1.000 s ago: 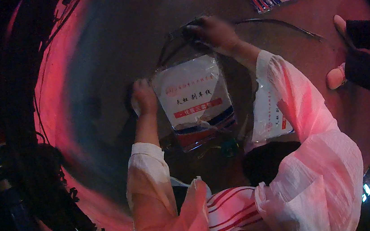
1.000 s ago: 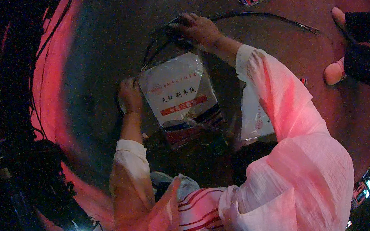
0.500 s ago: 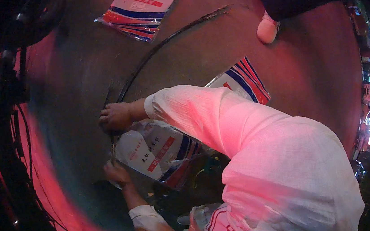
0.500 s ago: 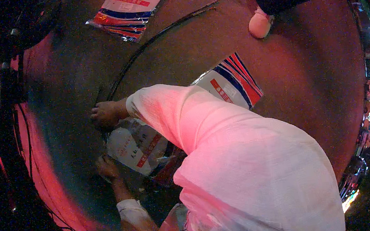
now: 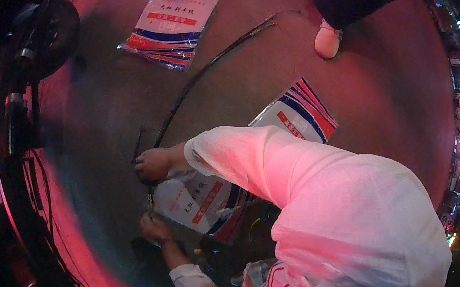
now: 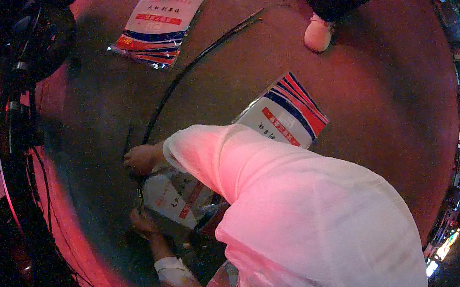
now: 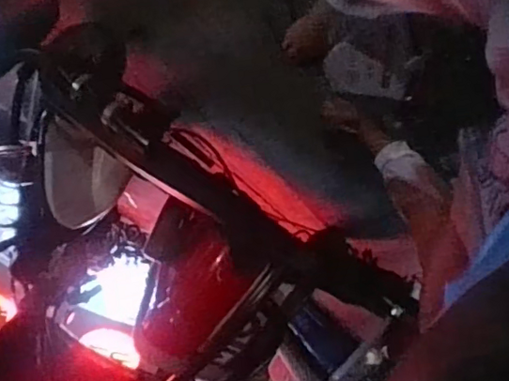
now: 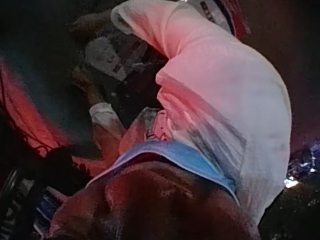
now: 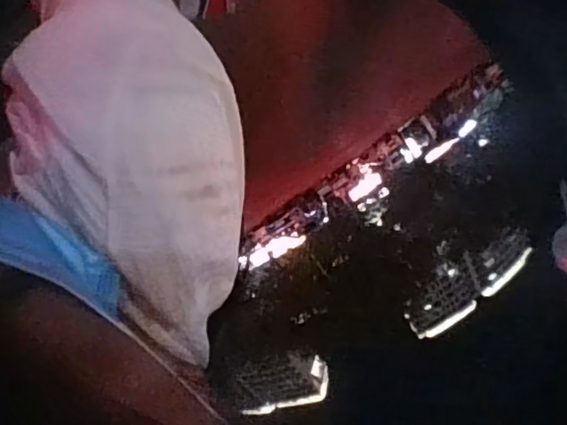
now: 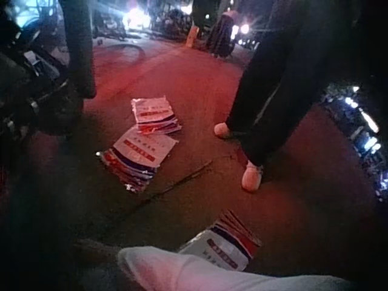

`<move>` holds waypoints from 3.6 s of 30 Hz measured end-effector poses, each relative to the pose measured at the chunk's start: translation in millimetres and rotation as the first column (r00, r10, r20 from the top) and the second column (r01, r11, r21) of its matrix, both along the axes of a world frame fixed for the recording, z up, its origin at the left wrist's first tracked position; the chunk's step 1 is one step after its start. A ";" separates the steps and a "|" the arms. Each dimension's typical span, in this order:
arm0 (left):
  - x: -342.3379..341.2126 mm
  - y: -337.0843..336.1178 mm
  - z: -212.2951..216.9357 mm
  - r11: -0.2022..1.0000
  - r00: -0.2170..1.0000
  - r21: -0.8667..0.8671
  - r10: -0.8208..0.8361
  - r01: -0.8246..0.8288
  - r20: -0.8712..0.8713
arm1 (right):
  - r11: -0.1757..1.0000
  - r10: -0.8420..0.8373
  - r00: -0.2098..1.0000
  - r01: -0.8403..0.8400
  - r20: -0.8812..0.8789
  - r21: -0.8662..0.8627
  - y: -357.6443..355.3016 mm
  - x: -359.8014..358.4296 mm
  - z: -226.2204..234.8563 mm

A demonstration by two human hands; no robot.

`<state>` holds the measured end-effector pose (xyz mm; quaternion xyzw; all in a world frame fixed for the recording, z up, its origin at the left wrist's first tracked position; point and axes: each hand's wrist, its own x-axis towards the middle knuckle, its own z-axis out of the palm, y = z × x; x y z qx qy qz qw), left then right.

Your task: The person sits on the ground and repeatedly opens plastic packages containing black cables. They remove the cables from the packaging, inspect them, and place them on the floor next to the opened wrappers.

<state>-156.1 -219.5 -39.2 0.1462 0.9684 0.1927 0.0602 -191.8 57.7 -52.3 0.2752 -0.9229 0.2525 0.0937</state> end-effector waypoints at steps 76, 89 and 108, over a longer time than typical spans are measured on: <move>15.4 36.2 44.9 0.954 0.993 -0.295 -0.083 0.056 -0.081 | -0.100 -0.995 -0.089 0.924 0.048 -0.370 353.6 165.5 21.8; 16.8 47.7 35.6 0.925 0.993 -0.378 -0.081 0.041 -0.091 | 0.036 -0.978 0.068 0.987 -0.196 0.159 519.0 245.7 7.2; 21.2 40.9 26.8 0.847 0.990 -0.532 -0.055 -0.022 -0.129 | -0.027 -0.977 0.071 0.893 -0.201 0.449 564.0 265.1 -42.8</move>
